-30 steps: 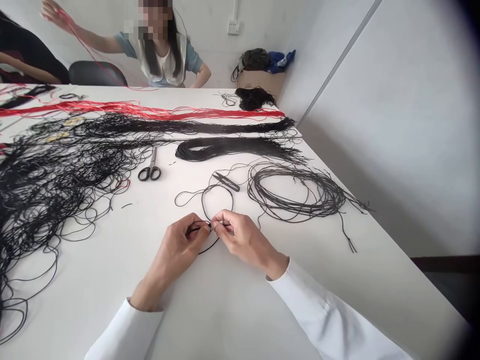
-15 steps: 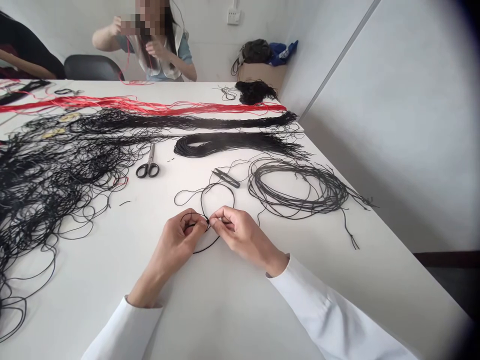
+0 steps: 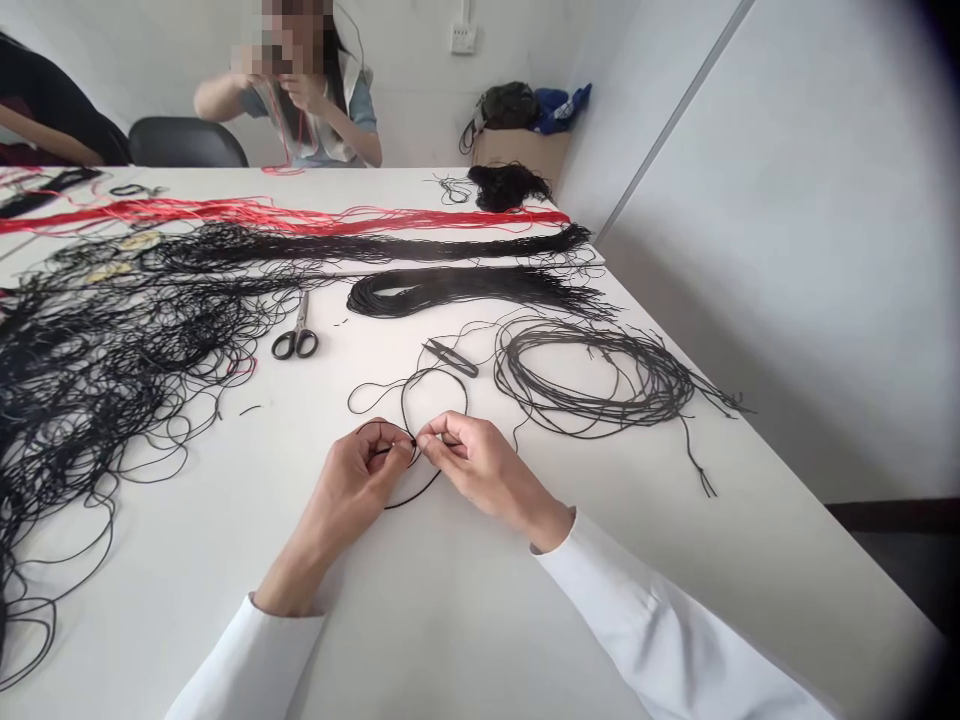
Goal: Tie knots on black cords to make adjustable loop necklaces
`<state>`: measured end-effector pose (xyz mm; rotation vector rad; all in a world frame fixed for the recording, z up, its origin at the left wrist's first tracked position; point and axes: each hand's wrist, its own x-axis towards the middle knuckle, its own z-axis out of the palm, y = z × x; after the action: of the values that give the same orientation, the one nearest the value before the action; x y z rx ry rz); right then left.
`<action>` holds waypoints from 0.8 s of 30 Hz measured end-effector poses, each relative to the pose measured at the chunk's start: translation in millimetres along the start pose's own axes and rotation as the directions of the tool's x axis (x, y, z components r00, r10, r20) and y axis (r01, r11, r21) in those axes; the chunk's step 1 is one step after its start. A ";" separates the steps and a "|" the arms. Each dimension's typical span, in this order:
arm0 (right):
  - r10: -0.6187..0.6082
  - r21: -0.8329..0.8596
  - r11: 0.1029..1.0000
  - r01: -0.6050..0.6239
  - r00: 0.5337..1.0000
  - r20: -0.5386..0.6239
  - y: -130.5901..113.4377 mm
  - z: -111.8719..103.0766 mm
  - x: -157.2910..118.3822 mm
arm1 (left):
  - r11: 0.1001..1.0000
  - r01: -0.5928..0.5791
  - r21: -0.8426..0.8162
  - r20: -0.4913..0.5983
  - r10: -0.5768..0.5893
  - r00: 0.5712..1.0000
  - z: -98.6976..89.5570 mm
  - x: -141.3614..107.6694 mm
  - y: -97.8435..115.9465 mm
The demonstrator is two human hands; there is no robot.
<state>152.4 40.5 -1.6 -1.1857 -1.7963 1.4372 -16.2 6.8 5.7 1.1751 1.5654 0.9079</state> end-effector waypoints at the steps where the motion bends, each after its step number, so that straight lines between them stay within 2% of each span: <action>1: -0.006 0.017 1.000 0.006 1.000 0.002 0.1 -0.8 0.0 | 1.000 0.007 -0.005 0.003 -0.007 1.000 -0.4 -0.5 1.0; 12: 0.087 0.117 0.989 -0.090 0.996 0.024 -3.2 -5.0 -1.2 | 0.999 -0.041 -0.018 0.008 0.042 0.999 0.6 -1.5 2.6; 19: 0.086 0.056 0.995 -0.088 0.995 0.049 -0.8 -5.1 2.0 | 0.999 -0.050 -0.016 0.024 0.051 0.998 0.7 -1.2 0.2; 24: 0.037 0.027 0.999 -0.037 0.999 0.012 -0.5 -3.6 2.8 | 0.998 -0.052 -0.022 0.019 0.052 0.998 -1.1 -1.1 1.3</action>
<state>154.1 44.7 -0.4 -1.2052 -1.7660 1.4872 -16.9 6.1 7.5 1.2114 1.5122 0.9422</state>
